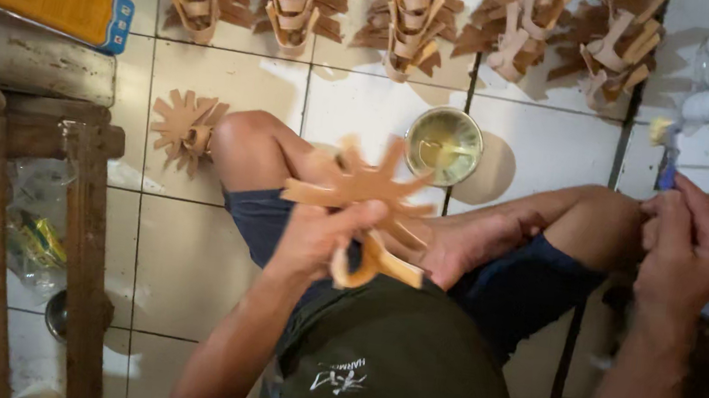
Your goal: The person sits on the floor and uses a brush to apply glue from a bowl onto cut leather pieces, then presses and folds the pieces together to assemble them, placing finished assemblies on the floor with other completed pieces.
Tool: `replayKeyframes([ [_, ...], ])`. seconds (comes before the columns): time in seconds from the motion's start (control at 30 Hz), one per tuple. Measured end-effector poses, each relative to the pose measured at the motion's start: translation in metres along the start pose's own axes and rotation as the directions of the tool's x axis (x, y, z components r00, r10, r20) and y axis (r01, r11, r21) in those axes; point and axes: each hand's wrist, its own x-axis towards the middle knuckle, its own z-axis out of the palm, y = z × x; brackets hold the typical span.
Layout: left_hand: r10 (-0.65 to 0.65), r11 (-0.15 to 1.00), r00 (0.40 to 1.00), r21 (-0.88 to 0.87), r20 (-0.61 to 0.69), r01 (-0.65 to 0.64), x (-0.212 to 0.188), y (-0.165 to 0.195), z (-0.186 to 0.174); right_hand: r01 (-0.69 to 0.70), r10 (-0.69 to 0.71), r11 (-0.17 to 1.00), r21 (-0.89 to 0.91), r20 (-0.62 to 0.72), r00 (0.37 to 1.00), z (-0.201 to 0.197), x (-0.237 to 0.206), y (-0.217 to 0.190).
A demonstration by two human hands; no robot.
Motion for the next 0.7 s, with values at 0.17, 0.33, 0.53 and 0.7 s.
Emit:
replayKeyframes([
  [0.17,-0.042,0.974,0.966,0.226,0.257,-0.018,-0.003,0.003,0.022,0.547,-0.538,0.834,-0.074,0.118,0.835,0.014,-0.027,-0.081],
  [0.33,0.017,0.981,0.935,0.175,0.354,-0.084,-0.016,0.024,0.028,0.293,-0.433,0.846,0.445,0.254,0.865,0.044,-0.023,-0.127],
  [0.53,-0.02,0.985,0.946,0.167,0.324,-0.036,-0.022,0.03,0.022,0.292,-0.431,0.851,0.437,0.263,0.863,0.05,-0.024,-0.131],
  [0.7,0.003,0.99,0.895,0.122,0.446,-0.065,-0.02,0.025,0.026,0.288,-0.363,0.926,0.244,0.368,0.856,0.054,-0.021,-0.113],
])
